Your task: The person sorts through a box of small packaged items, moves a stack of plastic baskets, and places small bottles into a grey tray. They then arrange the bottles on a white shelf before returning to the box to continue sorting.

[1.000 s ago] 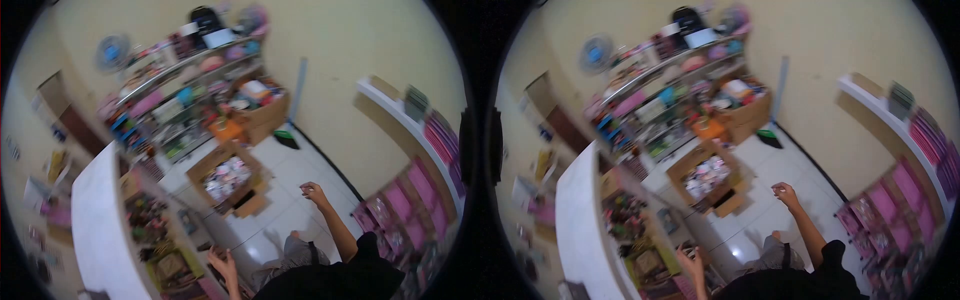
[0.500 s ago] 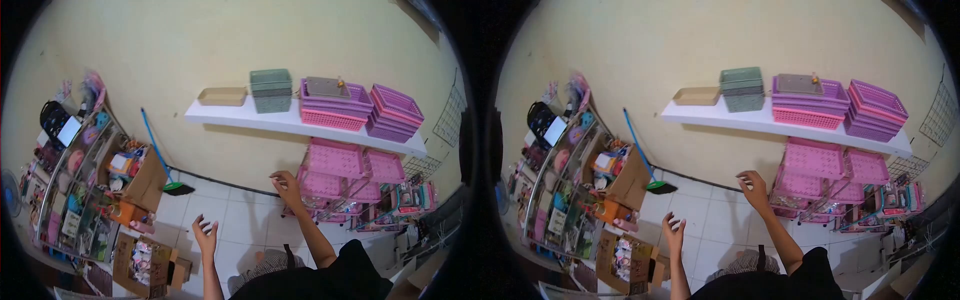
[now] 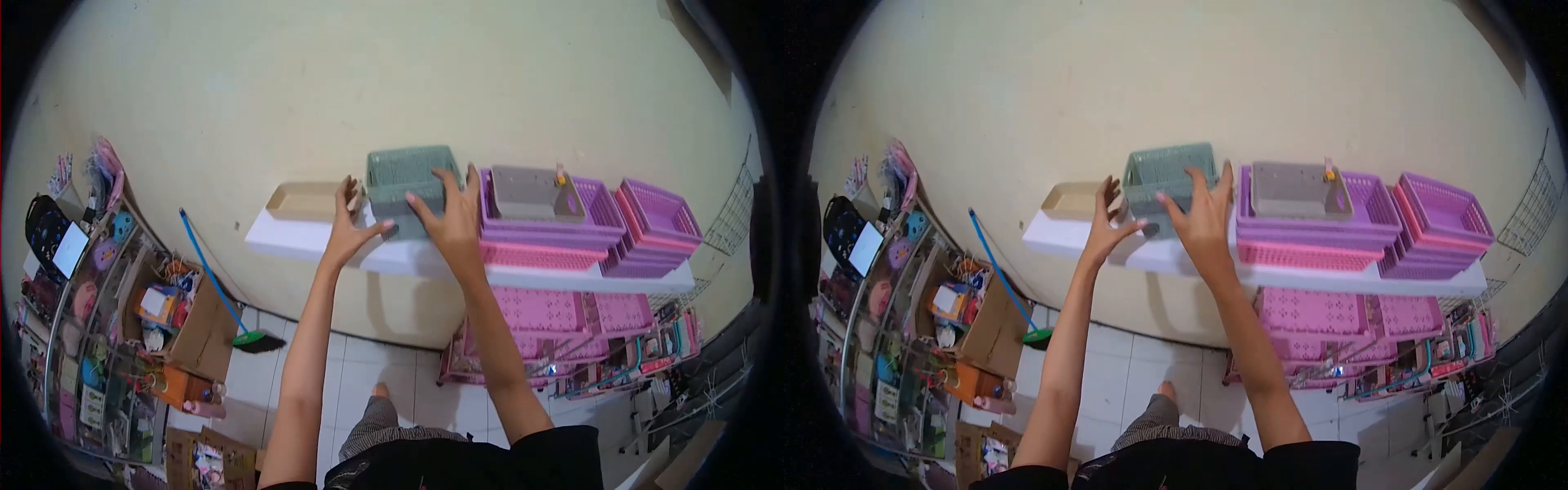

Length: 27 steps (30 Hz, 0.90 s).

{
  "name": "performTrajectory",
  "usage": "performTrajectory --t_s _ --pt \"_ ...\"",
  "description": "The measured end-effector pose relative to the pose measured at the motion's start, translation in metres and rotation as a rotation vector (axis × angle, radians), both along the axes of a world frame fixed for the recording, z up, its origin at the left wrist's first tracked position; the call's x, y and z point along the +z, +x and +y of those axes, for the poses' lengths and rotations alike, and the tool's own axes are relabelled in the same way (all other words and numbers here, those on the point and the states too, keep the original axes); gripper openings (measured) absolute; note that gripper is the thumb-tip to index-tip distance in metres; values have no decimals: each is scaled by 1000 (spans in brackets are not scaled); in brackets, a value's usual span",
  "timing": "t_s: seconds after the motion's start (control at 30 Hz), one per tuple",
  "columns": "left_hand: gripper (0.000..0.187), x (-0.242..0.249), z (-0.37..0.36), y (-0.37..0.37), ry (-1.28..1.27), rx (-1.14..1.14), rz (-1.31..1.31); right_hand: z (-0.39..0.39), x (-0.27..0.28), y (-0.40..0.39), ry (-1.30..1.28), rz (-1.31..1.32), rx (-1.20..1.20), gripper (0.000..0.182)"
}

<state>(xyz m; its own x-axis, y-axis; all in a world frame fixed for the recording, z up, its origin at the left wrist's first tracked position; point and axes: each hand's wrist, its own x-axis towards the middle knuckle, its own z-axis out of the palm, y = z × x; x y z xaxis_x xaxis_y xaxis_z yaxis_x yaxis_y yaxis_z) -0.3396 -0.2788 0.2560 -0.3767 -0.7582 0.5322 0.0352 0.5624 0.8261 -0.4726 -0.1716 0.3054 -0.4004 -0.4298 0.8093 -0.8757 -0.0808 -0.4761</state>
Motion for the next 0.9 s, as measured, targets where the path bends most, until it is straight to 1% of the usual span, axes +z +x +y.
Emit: performTrajectory --t_s 0.03,0.1,0.13,0.17,0.2,0.27,0.3,0.37,0.4,0.47,0.5,0.53,0.57,0.6,0.67,0.7,0.73,0.77,0.83,0.87,0.9 --pt "108 1 -13 -8 -18 -86 36 -2 -2 -4 -74 75 -22 43" --pt "116 3 -33 -18 -46 -219 87 -9 -11 -16 -24 -56 66 34" --pt "116 4 -40 -21 -53 -218 97 -9 -10 -17 23 -80 48 30" --pt "117 7 -46 -23 -54 -299 68 -8 -5 -17 70 -103 28 26" --pt "117 10 -50 -25 -54 -381 34 -7 -1 -16 66 -95 28 26" --pt "118 13 -52 -27 -77 -391 24 -8 7 -11 -6 -245 119 25" --pt "120 15 -53 -27 -93 -402 7 -10 7 -12 -9 -252 116 25" --pt "120 21 -48 -25 -76 -384 -24 -12 5 -14 -17 -130 25 25" --pt "121 22 -46 -25 -58 -358 -46 -11 7 -14 -7 -132 22 25" --pt "122 22 -45 -29 -17 -337 -95 -8 15 -11 -115 -114 -55 25" --pt "118 23 -44 -29 -55 -328 -53 -7 18 -10 -169 -191 -24 24" --pt "114 22 -42 -25 -93 -310 -16 -2 21 -6 -146 -203 -4 24" --pt "114 12 -44 -16 -73 -273 -23 3 24 1 -208 -257 49 23" --pt "110 4 -45 -14 43 -280 25 3 26 8 -261 -316 119 23" --pt "102 -24 -33 7 285 -224 155 -4 22 22 -464 -120 317 25" --pt "98 -38 -24 22 397 -162 245 -6 18 32 -419 -157 432 25" --pt "94 -48 -19 36 491 -81 353 -6 14 42 -244 -314 625 28" --pt "90 -66 9 71 561 3 477 -6 11 52 -54 -450 820 31" --pt "84 -81 45 130 651 157 742 -10 6 75 383 -670 1174 37" --pt "81 -87 57 149 676 209 877 -17 2 90 448 -669 1282 37" --pt "78 -94 80 171 688 238 1010 -26 -5 107 438 -282 1374 31"
